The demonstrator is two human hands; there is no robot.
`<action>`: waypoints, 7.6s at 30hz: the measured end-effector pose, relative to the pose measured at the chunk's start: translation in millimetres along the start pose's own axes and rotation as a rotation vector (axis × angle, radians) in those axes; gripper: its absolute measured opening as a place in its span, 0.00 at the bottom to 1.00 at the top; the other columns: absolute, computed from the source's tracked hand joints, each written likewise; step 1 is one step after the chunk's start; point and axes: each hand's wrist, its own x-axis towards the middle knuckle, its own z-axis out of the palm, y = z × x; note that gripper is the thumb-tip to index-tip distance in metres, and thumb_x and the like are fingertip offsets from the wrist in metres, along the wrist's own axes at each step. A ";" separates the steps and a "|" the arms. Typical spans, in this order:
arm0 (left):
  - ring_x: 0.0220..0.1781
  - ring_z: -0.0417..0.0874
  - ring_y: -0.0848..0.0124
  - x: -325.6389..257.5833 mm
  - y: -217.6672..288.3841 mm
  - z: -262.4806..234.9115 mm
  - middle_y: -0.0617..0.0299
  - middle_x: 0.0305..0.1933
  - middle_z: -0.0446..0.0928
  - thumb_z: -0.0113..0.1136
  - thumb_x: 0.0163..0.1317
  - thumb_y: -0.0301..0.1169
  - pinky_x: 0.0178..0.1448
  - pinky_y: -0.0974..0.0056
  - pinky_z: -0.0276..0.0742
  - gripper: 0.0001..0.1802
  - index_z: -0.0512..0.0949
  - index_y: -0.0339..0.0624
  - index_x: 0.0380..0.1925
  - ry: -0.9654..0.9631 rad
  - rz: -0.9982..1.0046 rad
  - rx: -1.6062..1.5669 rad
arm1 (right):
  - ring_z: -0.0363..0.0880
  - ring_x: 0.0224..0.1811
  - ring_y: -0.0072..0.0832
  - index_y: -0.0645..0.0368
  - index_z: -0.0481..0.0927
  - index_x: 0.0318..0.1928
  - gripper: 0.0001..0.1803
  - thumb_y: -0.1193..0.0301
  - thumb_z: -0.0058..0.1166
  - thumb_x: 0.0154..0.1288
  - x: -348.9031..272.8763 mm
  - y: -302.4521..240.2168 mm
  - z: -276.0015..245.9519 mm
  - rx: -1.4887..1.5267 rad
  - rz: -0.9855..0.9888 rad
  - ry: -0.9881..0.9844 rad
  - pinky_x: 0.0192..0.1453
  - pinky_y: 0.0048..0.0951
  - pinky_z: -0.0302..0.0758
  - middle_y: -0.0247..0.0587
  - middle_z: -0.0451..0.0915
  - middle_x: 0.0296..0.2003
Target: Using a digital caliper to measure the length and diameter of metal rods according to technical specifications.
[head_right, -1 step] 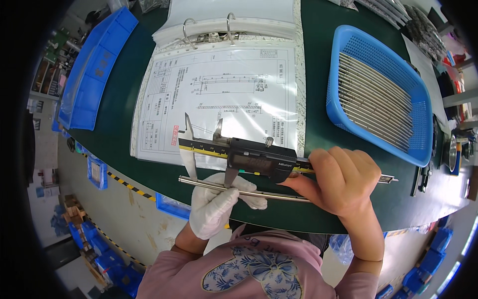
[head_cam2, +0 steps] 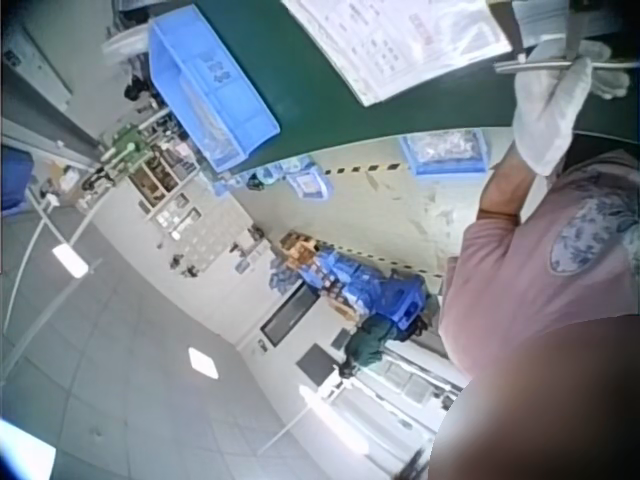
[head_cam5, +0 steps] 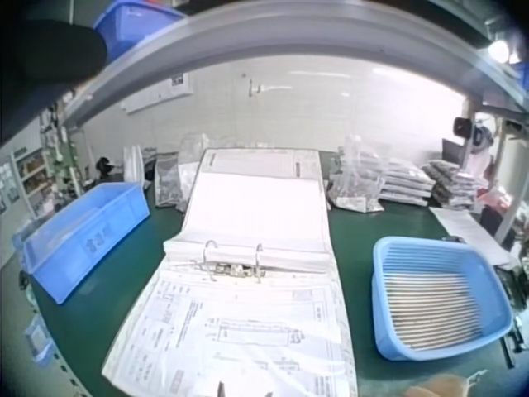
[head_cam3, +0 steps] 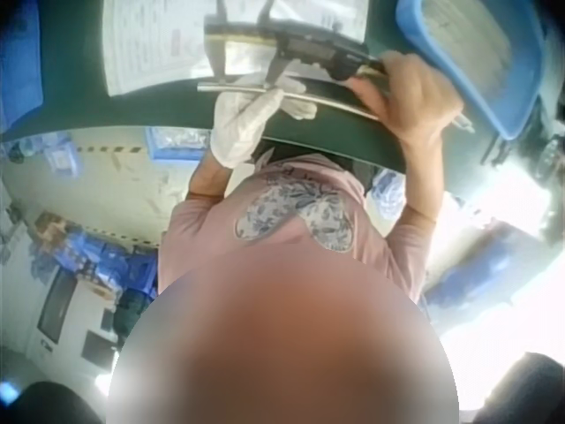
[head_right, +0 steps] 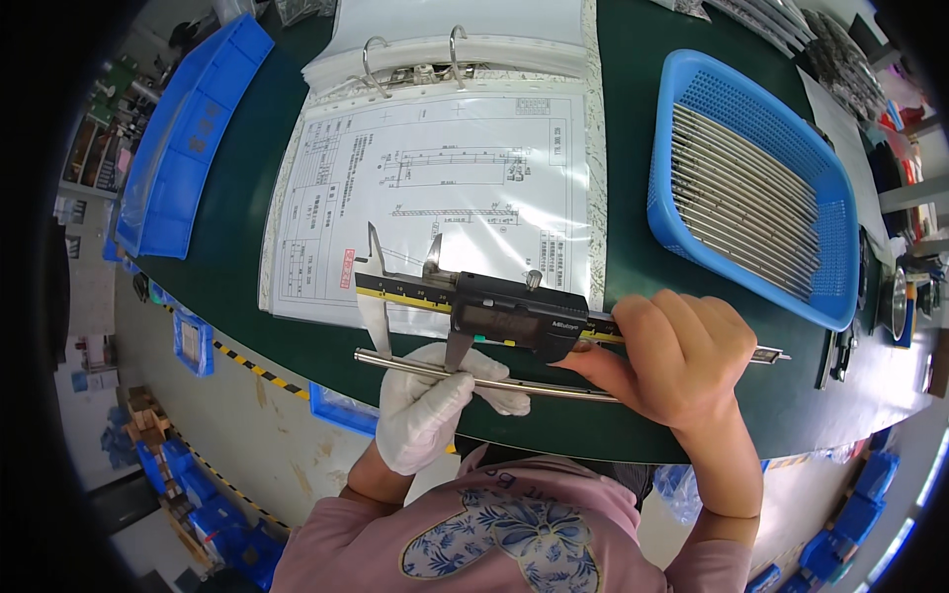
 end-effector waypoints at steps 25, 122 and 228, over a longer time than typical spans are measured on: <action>0.44 0.81 0.63 -1.8 -0.8 -3.2 0.46 0.38 0.78 0.42 0.66 0.23 0.51 0.64 0.76 0.13 0.69 0.26 0.46 -0.015 -0.006 0.044 | 0.63 0.11 0.27 0.54 0.73 0.26 0.23 0.51 0.66 0.40 4.9 -5.0 8.4 0.185 0.124 -0.001 0.14 0.26 0.58 0.31 0.65 0.14; 0.25 0.72 0.72 18.2 -15.4 13.8 0.64 0.24 0.71 0.24 0.62 0.64 0.33 0.70 0.68 0.39 0.72 0.40 0.30 -0.050 -0.261 -0.544 | 0.56 0.12 0.32 0.57 0.65 0.18 0.36 0.33 0.48 0.47 -68.0 5.1 -9.9 0.052 0.028 0.195 0.18 0.31 0.50 0.36 0.60 0.13; 0.22 0.60 0.74 3.4 -2.3 16.3 0.62 0.23 0.63 0.48 0.56 0.37 0.27 0.70 0.53 0.14 0.63 0.39 0.20 -0.049 -0.098 -0.273 | 0.58 0.09 0.25 0.53 0.67 0.17 0.28 0.42 0.59 0.44 -48.1 2.5 -12.3 0.331 -0.087 0.010 0.13 0.24 0.52 0.30 0.57 0.10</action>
